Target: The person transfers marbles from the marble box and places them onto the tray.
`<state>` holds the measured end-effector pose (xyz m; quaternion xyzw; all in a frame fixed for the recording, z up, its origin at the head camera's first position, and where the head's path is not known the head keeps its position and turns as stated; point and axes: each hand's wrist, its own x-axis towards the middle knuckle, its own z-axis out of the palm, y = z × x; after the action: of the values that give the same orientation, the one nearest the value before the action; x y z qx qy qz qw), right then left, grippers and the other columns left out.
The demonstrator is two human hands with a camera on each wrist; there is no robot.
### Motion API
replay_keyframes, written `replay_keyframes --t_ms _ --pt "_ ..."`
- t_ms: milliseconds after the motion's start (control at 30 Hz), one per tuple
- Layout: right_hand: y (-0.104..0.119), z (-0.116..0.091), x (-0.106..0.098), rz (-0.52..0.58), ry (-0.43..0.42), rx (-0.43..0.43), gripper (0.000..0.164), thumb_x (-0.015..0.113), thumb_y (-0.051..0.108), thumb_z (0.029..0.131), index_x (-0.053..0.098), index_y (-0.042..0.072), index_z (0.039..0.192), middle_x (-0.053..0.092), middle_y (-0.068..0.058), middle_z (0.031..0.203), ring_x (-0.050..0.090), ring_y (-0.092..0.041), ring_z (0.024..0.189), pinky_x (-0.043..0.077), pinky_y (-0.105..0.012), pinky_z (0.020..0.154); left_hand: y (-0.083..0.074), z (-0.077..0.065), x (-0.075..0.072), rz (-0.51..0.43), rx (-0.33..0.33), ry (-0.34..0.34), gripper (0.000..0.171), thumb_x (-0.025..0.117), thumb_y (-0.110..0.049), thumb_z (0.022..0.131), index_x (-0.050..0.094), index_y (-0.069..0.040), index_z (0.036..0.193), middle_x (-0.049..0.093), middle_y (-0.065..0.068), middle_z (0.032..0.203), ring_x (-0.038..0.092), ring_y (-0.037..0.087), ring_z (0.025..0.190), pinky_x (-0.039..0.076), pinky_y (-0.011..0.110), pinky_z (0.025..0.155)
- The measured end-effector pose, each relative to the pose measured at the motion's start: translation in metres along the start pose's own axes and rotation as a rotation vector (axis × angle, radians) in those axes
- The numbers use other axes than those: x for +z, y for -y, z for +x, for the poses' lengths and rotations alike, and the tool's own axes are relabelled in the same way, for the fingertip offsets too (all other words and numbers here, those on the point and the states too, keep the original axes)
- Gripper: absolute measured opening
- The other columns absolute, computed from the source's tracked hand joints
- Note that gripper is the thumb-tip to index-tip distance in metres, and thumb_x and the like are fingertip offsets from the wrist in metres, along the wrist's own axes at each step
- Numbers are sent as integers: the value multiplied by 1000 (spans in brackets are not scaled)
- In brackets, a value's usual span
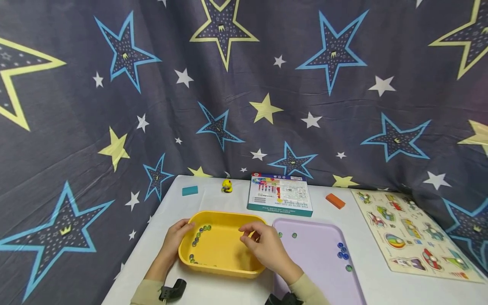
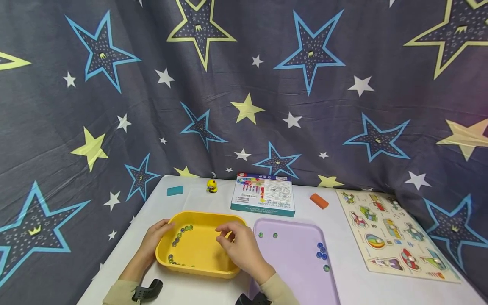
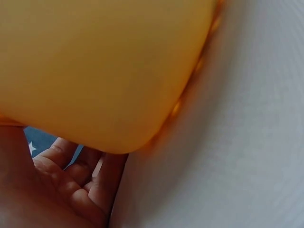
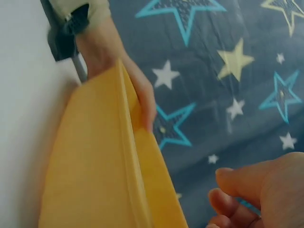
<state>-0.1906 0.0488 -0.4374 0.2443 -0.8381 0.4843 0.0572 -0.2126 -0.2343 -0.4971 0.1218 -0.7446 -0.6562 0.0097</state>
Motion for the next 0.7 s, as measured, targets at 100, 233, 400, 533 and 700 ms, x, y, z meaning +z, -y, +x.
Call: replay_keyframes --t_ms 100,233,400,533,700 --pt "9 4 11 -10 75 -27 17 69 17 80 64 24 95 57 13 79 52 -8 63 45 -21 55 0 -1 0 4 -5 2 43 58 -38 84 58 -7 114 59 11 104 53 21 88 47 23 73" --pt "14 7 30 14 177 -47 14 67 19 81 64 22 95 58 13 79 53 -8 65 44 -19 57 0 -1 -1 12 -4 4 43 58 -39 85 58 -7 114 59 11 104 52 21 88 46 23 74" --pt "14 12 50 62 333 29 14 64 21 84 65 17 97 57 13 79 50 -7 59 42 -20 50 2 0 -1 1 -5 6 41 57 -38 85 58 -7 112 59 12 104 53 22 88 47 24 74" --pt "11 17 60 69 388 85 16 64 23 84 66 15 98 57 12 78 50 -8 61 42 -20 52 1 0 0 3 -2 4 40 58 -38 85 59 -8 111 60 11 105 54 21 89 47 23 74" --pt "6 23 69 64 415 99 14 65 21 83 66 14 94 57 11 76 50 -6 65 41 -20 60 0 -1 -1 9 4 1 39 57 -37 85 59 -8 111 59 11 105 53 21 89 47 23 73"
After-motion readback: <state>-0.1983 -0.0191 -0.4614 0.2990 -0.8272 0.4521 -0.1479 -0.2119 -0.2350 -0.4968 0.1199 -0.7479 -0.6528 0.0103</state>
